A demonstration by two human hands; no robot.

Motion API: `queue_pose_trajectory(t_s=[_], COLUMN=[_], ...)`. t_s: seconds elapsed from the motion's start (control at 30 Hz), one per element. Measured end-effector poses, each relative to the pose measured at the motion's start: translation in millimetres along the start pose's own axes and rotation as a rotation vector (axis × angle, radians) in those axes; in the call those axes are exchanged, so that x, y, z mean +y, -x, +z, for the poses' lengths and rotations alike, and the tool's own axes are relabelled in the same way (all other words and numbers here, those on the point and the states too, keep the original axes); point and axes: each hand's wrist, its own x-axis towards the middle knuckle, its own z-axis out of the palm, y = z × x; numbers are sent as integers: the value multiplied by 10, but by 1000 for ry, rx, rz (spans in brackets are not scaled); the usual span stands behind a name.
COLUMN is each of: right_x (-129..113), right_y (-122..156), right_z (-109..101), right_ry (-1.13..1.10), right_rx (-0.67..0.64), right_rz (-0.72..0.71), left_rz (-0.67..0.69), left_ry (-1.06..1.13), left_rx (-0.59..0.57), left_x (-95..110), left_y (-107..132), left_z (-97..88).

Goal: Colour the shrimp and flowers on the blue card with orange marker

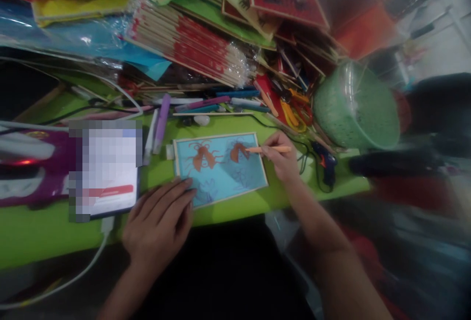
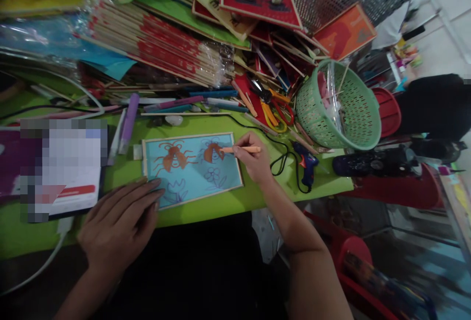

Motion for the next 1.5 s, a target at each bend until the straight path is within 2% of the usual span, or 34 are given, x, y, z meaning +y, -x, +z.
queue_pose_trajectory(t_s=[0.8,1.2,1.5], right_x=[-2,21,-1], right_y=[-3,15,3], right_z=[-5,-6,-11], right_ry=[36,10,46], right_rx=[34,-26,10], right_rz=[11,-1,10], left_rz=[-6,-14,-5], left_ry=[-8,-1,-14], left_rx=[-9,-11,-1], left_x=[-7,-5,2], left_y=[14,13,5], left_z=[-2,6,9])
